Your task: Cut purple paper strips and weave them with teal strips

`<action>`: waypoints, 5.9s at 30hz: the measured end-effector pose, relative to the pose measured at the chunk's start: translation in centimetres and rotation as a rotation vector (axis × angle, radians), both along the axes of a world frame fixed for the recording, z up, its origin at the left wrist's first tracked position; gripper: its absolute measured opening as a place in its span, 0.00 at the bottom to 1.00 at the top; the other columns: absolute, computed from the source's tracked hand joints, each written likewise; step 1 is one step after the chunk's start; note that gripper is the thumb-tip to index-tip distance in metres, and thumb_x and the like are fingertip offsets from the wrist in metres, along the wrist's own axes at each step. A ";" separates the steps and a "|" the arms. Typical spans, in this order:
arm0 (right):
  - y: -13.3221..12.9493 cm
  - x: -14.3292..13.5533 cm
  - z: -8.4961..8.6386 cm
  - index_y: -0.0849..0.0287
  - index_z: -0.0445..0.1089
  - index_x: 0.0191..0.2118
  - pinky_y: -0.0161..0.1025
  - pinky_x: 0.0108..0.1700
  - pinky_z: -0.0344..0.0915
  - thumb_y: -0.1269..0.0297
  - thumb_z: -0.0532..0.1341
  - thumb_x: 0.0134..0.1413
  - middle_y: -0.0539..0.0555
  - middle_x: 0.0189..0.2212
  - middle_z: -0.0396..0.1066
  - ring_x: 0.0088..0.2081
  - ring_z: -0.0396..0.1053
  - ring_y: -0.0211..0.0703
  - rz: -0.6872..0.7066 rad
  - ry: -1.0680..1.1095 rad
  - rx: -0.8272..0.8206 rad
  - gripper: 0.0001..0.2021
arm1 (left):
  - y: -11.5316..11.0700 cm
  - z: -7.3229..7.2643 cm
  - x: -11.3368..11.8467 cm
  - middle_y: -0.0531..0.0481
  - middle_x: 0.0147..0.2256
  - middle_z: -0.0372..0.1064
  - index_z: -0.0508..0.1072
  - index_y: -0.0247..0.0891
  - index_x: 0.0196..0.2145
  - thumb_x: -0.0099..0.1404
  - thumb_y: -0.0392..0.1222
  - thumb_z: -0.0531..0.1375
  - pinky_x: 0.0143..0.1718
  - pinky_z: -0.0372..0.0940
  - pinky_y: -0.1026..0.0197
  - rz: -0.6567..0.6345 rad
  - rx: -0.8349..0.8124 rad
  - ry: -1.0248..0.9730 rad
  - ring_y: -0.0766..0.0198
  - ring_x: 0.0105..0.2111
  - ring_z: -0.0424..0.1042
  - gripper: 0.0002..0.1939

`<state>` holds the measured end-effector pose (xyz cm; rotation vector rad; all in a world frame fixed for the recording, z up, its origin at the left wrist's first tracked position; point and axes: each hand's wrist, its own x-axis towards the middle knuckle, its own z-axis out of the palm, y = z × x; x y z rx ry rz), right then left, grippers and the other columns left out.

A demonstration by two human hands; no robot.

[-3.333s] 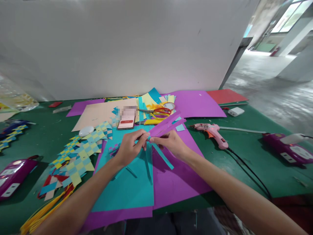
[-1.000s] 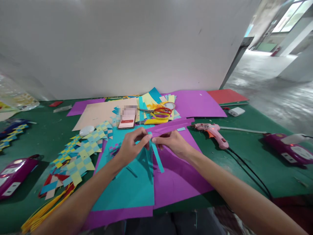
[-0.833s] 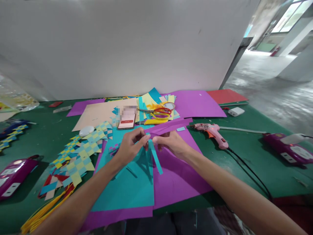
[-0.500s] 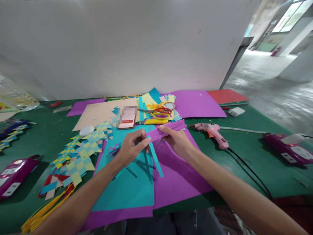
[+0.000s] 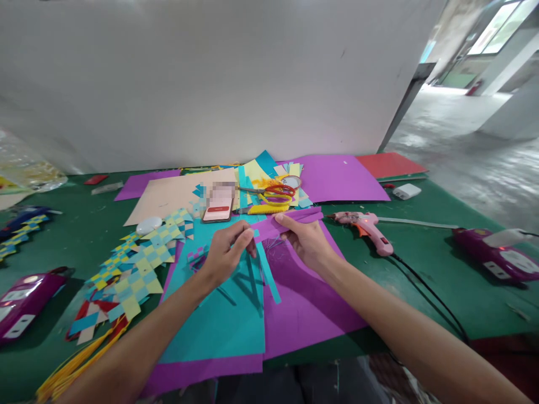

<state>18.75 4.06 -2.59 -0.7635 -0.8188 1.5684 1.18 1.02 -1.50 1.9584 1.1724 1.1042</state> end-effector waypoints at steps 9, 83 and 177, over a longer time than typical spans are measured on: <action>-0.4 -0.7 -0.4 0.58 0.74 0.29 0.33 0.27 0.67 0.62 0.73 0.37 0.49 0.27 0.73 0.27 0.69 0.36 0.003 0.012 0.028 0.11 | -0.3 -0.5 1.0 0.59 0.16 0.54 0.56 0.39 0.22 0.71 0.45 0.49 0.21 0.49 0.65 0.205 0.066 0.134 0.69 0.17 0.55 0.19; 2.6 4.3 2.2 0.57 0.77 0.32 0.30 0.22 0.57 0.58 0.70 0.40 0.47 0.24 0.66 0.23 0.59 0.30 -0.136 -0.135 0.142 0.12 | 0.1 -0.7 0.0 0.57 0.20 0.53 0.58 0.38 0.22 0.70 0.46 0.49 0.26 0.47 0.62 -0.231 -0.002 0.450 0.68 0.21 0.54 0.19; 2.4 3.8 1.2 0.63 0.72 0.26 0.32 0.19 0.56 0.60 0.71 0.36 0.45 0.15 0.61 0.19 0.64 0.33 -0.026 -0.287 0.031 0.13 | 0.2 -0.7 0.1 0.56 0.20 0.58 0.59 0.38 0.23 0.72 0.51 0.46 0.24 0.47 0.64 -0.228 0.115 0.594 0.67 0.20 0.58 0.21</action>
